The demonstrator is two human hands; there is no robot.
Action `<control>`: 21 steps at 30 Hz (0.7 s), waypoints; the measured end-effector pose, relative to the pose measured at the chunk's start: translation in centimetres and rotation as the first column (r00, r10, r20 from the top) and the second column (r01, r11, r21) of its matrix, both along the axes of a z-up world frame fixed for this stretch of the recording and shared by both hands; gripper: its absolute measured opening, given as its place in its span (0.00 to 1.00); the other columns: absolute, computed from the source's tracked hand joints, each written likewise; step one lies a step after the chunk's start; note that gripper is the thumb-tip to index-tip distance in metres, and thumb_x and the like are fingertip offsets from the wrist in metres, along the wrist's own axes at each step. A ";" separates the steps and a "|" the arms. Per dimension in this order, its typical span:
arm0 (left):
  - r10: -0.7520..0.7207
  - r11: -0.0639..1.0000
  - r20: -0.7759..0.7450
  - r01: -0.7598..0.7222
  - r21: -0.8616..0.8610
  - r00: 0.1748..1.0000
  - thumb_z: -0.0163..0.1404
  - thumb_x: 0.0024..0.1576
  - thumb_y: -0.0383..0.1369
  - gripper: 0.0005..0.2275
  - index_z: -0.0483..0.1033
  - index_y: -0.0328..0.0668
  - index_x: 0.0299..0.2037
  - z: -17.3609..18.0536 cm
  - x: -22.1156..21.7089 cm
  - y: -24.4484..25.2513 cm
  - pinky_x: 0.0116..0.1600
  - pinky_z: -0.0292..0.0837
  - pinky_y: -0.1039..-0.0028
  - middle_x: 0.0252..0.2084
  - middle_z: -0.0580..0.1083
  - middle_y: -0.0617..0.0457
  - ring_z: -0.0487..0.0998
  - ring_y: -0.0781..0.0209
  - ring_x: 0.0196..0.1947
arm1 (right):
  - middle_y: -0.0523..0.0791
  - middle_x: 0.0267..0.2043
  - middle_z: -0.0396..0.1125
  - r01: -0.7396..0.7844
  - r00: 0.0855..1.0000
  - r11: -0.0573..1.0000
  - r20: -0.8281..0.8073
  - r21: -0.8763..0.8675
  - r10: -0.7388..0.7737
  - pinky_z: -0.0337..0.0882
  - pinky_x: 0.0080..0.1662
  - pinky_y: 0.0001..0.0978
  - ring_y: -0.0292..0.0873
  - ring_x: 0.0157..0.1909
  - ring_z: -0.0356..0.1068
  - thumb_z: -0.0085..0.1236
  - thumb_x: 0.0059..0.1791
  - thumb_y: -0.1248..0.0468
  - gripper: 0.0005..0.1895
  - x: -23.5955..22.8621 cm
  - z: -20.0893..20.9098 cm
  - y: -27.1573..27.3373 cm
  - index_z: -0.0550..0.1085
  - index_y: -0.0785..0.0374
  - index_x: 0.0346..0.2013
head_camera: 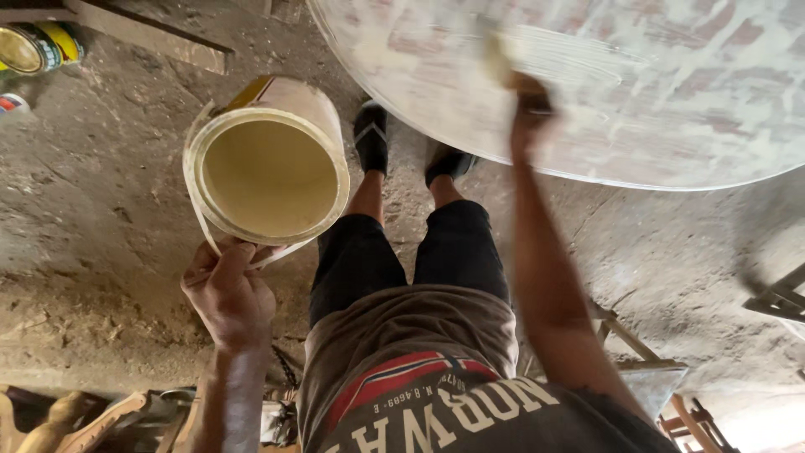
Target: The person paints the underside of a large round table with a light-colored liquid using a brush. They repeatedly dip the brush into a bucket held in the left hand and apply the liquid to the table surface in broad strokes.
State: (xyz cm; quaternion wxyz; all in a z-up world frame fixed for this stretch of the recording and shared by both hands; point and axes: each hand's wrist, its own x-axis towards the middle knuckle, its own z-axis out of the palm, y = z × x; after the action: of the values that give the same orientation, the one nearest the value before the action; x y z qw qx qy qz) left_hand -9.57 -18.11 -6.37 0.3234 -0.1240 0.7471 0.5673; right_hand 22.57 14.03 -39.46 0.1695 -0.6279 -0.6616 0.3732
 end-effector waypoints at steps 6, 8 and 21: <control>0.004 0.998 0.005 -0.004 0.065 1.000 0.45 0.51 0.22 0.07 0.73 0.43 0.25 -0.3 -0.5 0.0 0.41 0.81 0.78 0.27 0.75 0.57 0.79 0.71 0.30 | 0.48 0.37 0.77 0.327 0.910 0.931 0.213 0.163 -0.357 0.75 0.40 0.35 0.43 0.37 0.75 0.57 0.55 0.60 0.11 9.3 -0.2 2.6 0.81 0.65 0.40; -0.004 0.994 -0.035 0.008 0.113 0.999 0.45 0.52 0.21 0.08 0.69 0.45 0.24 -0.6 -0.4 -0.1 0.40 0.82 0.76 0.28 0.73 0.59 0.78 0.71 0.31 | 0.49 0.37 0.75 0.231 0.941 0.967 0.229 0.104 -0.250 0.72 0.40 0.34 0.43 0.36 0.72 0.54 0.57 0.59 0.13 2.9 -1.5 -1.3 0.80 0.65 0.41; -0.140 0.981 -0.050 0.132 -0.140 0.989 0.46 0.56 0.24 0.06 0.74 0.41 0.28 -0.4 -0.4 -0.8 0.29 0.74 0.80 0.28 0.75 0.56 0.76 0.74 0.25 | 0.46 0.38 0.75 -0.177 0.959 0.984 -0.228 -0.021 0.168 0.72 0.35 0.31 0.39 0.33 0.72 0.56 0.57 0.57 0.11 -13.2 -0.3 -5.4 0.78 0.62 0.45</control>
State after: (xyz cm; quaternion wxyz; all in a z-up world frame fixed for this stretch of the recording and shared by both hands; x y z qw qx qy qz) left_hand -9.98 -18.93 -6.78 0.3295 -0.0775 0.8003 0.4949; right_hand 9.34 8.60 -39.76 0.1976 -0.5249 -0.6825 0.4687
